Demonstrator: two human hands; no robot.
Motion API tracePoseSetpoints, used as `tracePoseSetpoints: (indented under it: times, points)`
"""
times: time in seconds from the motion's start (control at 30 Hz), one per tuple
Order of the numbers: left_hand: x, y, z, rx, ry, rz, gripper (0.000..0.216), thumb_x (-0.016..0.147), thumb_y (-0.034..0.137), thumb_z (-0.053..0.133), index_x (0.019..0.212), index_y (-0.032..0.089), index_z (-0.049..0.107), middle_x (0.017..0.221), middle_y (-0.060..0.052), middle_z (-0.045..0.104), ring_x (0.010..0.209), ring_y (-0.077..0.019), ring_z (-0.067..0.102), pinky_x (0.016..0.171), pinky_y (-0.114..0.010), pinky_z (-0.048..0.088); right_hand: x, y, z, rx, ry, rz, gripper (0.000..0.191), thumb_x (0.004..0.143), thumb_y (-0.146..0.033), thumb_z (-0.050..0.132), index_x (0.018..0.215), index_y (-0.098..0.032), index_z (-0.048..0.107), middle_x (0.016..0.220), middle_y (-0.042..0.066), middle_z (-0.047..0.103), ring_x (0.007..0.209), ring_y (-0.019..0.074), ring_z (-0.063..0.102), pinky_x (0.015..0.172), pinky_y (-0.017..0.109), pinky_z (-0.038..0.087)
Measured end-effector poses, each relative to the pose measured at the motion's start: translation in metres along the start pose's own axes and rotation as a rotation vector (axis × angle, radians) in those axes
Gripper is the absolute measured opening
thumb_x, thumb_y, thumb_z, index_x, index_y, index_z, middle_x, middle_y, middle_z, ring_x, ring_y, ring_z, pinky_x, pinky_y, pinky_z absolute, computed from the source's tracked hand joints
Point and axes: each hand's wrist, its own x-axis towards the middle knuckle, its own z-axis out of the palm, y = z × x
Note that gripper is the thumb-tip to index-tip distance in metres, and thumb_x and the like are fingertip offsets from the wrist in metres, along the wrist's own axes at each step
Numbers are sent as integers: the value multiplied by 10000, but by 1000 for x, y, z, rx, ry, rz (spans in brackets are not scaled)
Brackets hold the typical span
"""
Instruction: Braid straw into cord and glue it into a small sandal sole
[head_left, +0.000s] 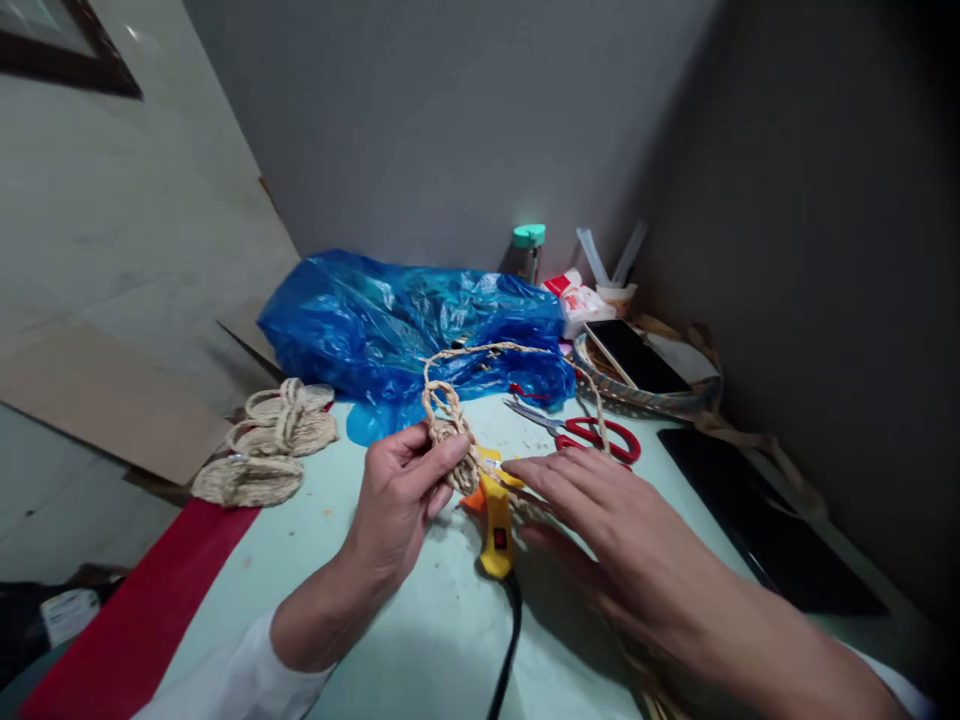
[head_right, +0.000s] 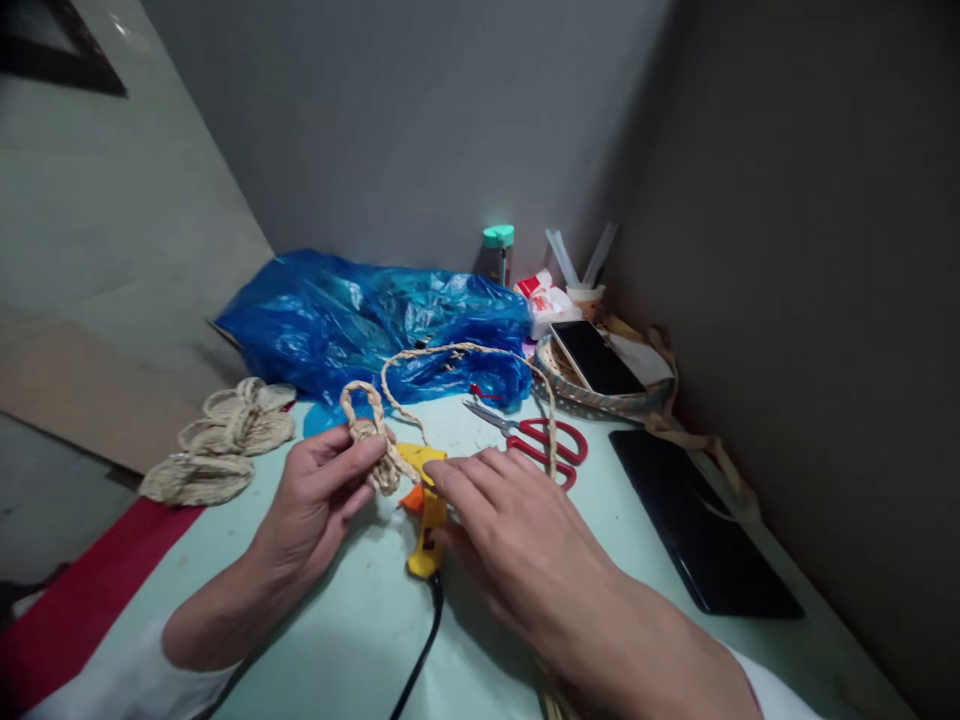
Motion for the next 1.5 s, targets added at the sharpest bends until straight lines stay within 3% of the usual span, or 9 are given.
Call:
tracePoseSetpoints:
  times: [0.13, 0.37, 0.5, 0.6, 0.77, 0.97, 1.1, 1.27, 1.5]
  points:
    - [5, 11, 0, -71, 51, 34, 205, 673, 240, 847, 698, 91, 709, 606, 29, 542, 459, -6, 333, 367, -115, 236, 11, -7, 8, -329, 124, -173, 317, 906, -14, 374, 1113, -49, 611, 792, 106, 701, 655, 225, 641, 611, 348, 472]
    - [4, 44, -2, -180, 111, 121, 300, 554, 280, 882, 708, 97, 700, 636, 32, 558, 449, -2, 325, 319, -105, 194, 40, -27, -3, -398, 209, -180, 301, 852, 26, 378, 989, -83, 622, 671, 77, 662, 524, 188, 586, 503, 319, 354]
    - [2, 47, -5, -205, 107, 139, 317, 549, 290, 889, 718, 93, 707, 639, 23, 558, 464, -7, 336, 322, -104, 195, 44, -33, 23, -252, 73, -126, 330, 783, 36, 426, 1035, -115, 574, 663, 35, 630, 520, 180, 533, 488, 310, 297]
    - [-1, 39, -6, -204, 77, 128, 286, 603, 279, 877, 737, 85, 714, 630, 19, 557, 442, 4, 312, 336, -113, 182, 45, -35, 33, -30, -72, 18, 155, 882, -72, 440, 929, -174, 546, 729, 38, 641, 598, 182, 552, 552, 295, 346]
    - [-8, 28, -3, -97, 20, 184, 227, 728, 296, 815, 694, 114, 682, 617, 41, 509, 427, 12, 269, 380, -140, 200, 53, -38, 19, 231, -32, 169, 198, 994, -275, 390, 1029, -171, 555, 890, 96, 661, 758, 216, 597, 689, 325, 435]
    - [-16, 19, 2, -52, 31, 224, 215, 751, 308, 799, 680, 143, 681, 649, 36, 493, 485, -27, 295, 430, -172, 270, 52, -37, 23, 463, 32, 221, 203, 1012, -312, 408, 860, -209, 494, 721, 0, 573, 588, 130, 482, 569, 251, 378]
    - [-17, 12, 4, -72, -18, 145, 159, 781, 319, 774, 783, 166, 730, 685, 22, 526, 532, -59, 337, 508, -202, 375, 47, -34, 26, 599, 38, 237, 268, 1033, -356, 378, 852, -209, 511, 716, -12, 580, 609, 118, 519, 593, 239, 389]
    - [-15, 11, 4, -73, -99, 104, 161, 810, 311, 757, 783, 154, 742, 684, 17, 527, 527, -49, 338, 486, -170, 350, 49, -30, 16, 634, -44, 315, 346, 1031, -386, 365, 836, -188, 572, 722, 5, 599, 629, 128, 544, 622, 256, 398]
    - [-9, 22, 1, -308, -203, -51, 243, 887, 393, 639, 859, 186, 763, 865, -47, 659, 550, -92, 500, 515, -227, 456, 52, -20, 7, 821, -81, 355, 397, 1028, -424, 386, 763, -190, 565, 709, 20, 618, 672, 150, 585, 679, 273, 448]
